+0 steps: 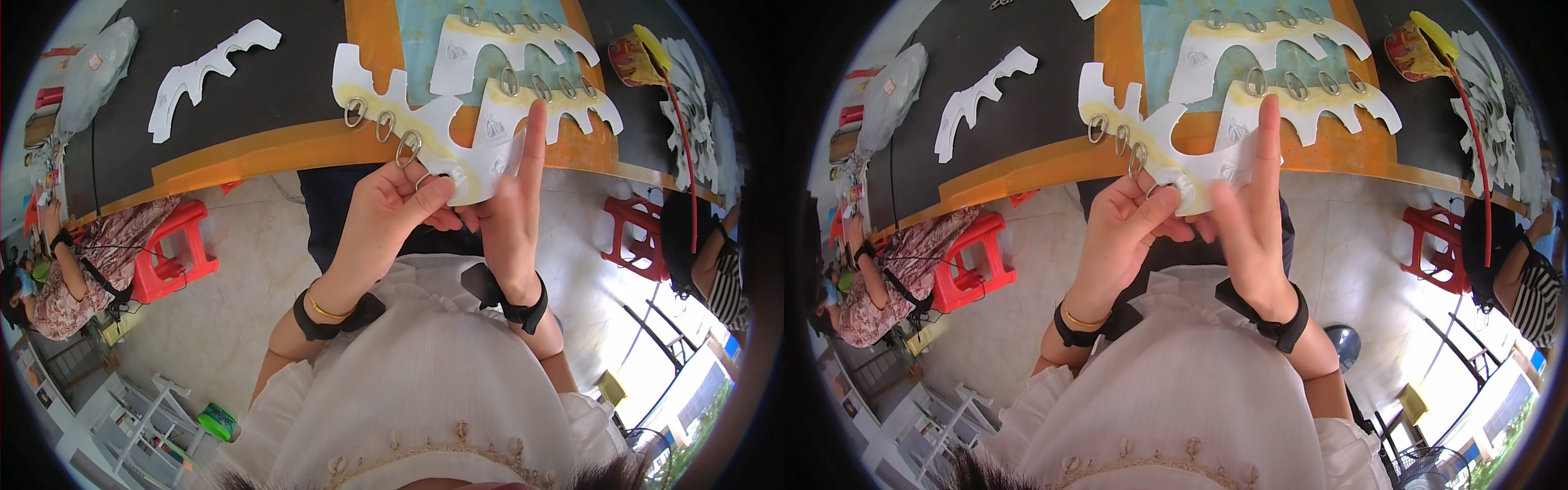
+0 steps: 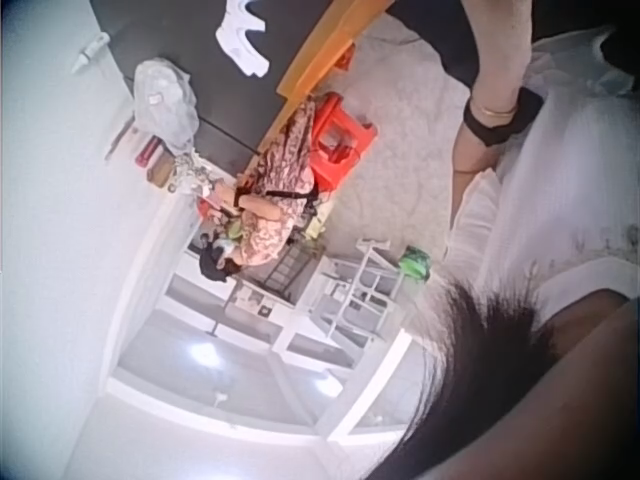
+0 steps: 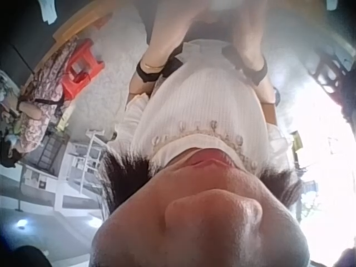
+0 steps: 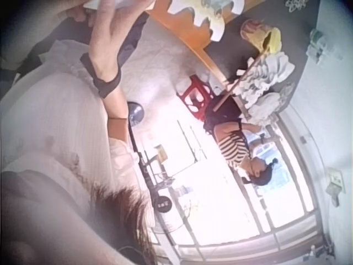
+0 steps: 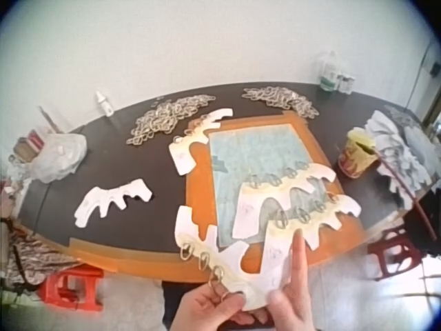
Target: Applying adhesive and attaching metal eyelets to white leather shoe components.
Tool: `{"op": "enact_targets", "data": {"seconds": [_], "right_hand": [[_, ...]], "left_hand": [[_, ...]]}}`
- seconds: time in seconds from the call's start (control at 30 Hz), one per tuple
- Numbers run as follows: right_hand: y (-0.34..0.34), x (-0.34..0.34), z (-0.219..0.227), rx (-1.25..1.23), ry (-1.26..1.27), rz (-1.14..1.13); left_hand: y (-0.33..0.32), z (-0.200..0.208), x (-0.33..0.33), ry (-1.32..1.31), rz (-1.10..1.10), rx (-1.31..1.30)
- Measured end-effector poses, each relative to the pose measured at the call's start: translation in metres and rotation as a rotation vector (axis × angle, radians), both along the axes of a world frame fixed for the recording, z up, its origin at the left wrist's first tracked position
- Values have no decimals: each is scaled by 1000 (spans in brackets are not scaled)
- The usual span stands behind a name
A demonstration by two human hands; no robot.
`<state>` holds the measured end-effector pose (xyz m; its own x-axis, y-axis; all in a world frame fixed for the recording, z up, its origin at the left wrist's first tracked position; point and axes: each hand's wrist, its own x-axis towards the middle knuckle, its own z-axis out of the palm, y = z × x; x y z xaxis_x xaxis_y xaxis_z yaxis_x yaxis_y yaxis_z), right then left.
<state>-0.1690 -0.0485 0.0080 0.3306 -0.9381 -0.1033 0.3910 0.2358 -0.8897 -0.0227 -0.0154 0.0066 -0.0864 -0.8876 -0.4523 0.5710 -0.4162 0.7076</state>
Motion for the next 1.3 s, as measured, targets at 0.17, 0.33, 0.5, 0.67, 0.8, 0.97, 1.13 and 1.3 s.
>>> {"op": "enact_targets", "data": {"seconds": [0.17, 0.33, 0.5, 0.67, 0.8, 0.97, 1.13, 1.3], "right_hand": [[0, 8, 0, -98, 164, -74], [-2, 9, -13, -336, 352, -127], [2, 12, 1, -180, 248, -73], [3, -14, 2, -453, 321, -268], [-4, -9, 18, -774, 720, -398], [10, 9, 17, -481, 826, 88], [9, 13, -1, -451, 681, 134], [12, 13, -9, -380, 542, 157]], "left_hand": [[5, -5, 4, -128, -54, -29], [8, -7, 6, -45, -175, -21], [9, -2, 2, -106, -53, -90], [11, 2, 18, -89, -134, -49], [19, 1, 28, -221, -252, 1], [22, 5, 32, -177, -258, 3], [26, 0, 35, -146, -249, -16], [26, -8, 28, -171, -106, 22]]}}
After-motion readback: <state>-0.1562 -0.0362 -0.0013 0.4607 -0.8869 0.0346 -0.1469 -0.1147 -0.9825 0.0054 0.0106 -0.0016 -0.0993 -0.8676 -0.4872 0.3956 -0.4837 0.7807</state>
